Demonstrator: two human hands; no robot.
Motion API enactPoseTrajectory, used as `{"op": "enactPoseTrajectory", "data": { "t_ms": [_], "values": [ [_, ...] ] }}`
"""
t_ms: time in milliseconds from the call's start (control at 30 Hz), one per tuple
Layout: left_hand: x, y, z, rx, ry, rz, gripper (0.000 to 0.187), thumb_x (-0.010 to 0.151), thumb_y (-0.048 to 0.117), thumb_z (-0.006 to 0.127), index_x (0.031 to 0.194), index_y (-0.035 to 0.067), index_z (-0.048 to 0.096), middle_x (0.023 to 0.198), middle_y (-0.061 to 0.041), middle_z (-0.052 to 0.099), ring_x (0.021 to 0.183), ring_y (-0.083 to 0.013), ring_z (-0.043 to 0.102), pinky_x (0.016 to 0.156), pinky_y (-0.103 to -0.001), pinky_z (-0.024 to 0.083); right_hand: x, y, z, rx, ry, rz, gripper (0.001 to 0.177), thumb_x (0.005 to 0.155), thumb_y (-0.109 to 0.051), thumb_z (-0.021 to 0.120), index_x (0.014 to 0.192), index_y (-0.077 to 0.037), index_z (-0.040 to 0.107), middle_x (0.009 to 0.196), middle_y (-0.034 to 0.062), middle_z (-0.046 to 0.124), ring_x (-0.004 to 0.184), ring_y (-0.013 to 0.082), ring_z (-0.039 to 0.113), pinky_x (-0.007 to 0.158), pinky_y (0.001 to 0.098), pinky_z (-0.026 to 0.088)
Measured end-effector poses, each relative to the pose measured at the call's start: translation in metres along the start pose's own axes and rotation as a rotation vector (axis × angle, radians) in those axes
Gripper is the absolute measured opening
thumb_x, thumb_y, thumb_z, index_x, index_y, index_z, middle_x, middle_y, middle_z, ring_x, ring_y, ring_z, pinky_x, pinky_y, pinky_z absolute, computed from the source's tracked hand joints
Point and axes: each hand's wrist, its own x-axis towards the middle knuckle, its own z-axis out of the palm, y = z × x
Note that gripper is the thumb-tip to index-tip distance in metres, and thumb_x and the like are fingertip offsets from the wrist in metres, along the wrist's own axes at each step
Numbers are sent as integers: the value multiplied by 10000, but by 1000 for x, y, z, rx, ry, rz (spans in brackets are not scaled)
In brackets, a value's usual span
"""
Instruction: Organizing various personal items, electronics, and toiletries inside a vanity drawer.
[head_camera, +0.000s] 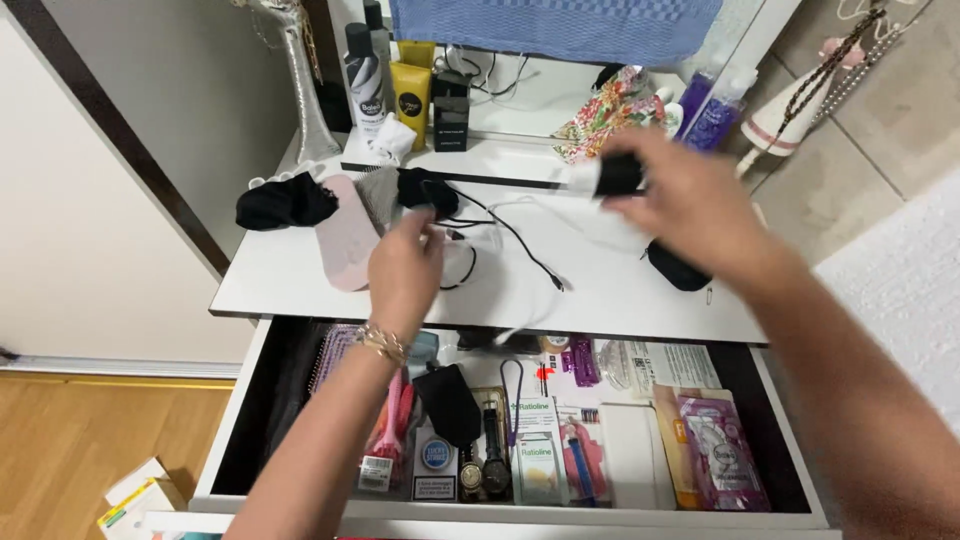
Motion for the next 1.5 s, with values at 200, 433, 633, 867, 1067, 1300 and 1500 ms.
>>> {"op": "enactPoseTrajectory", "data": {
  "t_ms": [200, 433, 633, 867, 1067, 1300, 1500],
  "values": [
    [-6, 95, -21, -638, -306, 210, 621, 809, 259, 866, 1329, 12, 635, 1237, -237, 699, 1191, -454, 659, 1000, -529, 540, -7, -19, 43, 134, -45, -279, 550, 842, -135, 773, 1329, -79, 524, 1038, 258, 721, 957, 480, 708, 796, 598, 554],
    [0, 48, -2, -835, -301, 52, 431, 795, 126, 886, 1196, 62, 740, 1034, -66, 766, 839, -108, 739, 768, -204, 556, -15, 0, 50, 605, -50, -75, 276, 901, -147, 769, 1163, -98, 700, 841, 58, 762, 700, 145, 716, 743, 292, 541],
    [-10, 44, 1, -890, -333, 34, 394, 789, 53, 875, 1158, 17, 744, 960, -134, 752, 784, -185, 768, 671, -219, 570, -19, -1, 63, 671, 38, -88, 86, 956, -133, 723, 1003, -117, 793, 722, 58, 754, 639, 131, 719, 694, 255, 571],
    [-23, 68, -10, -1047, -575, 26, 341, 850, 122, 817, 1117, -53, 698, 932, -189, 734, 782, -242, 748, 653, -292, 613, -10, -32, 39, 621, 3, -207, 136, 925, -84, 741, 1057, -71, 773, 724, 133, 738, 659, 216, 711, 730, 361, 595],
    [15, 50, -58, -1354, -493, -40, 158, 896, 179, 702, 918, 31, 651, 692, -155, 662, 651, -207, 717, 631, -298, 595, 22, 29, 43, 776, -32, -170, 101, 998, -41, 677, 1096, -37, 698, 775, 78, 660, 721, 173, 660, 762, 328, 591],
    [36, 26, -152, -1786, -118, -217, 102, 928, 30, 729, 965, 25, 634, 905, -113, 657, 814, -230, 631, 819, -390, 595, 52, 98, 46, 538, 210, -93, 75, 1109, -152, 662, 1068, -90, 658, 876, 11, 694, 785, 61, 542, 734, 247, 384],
    [53, -14, -174, -1805, 15, -330, 314, 823, 371, 789, 805, 110, 617, 803, -37, 587, 671, -137, 534, 712, -275, 496, 87, 151, 66, 347, 473, -251, 100, 1120, -79, 675, 1026, -46, 680, 914, 45, 666, 866, 168, 571, 814, 346, 417]
  ]
}}
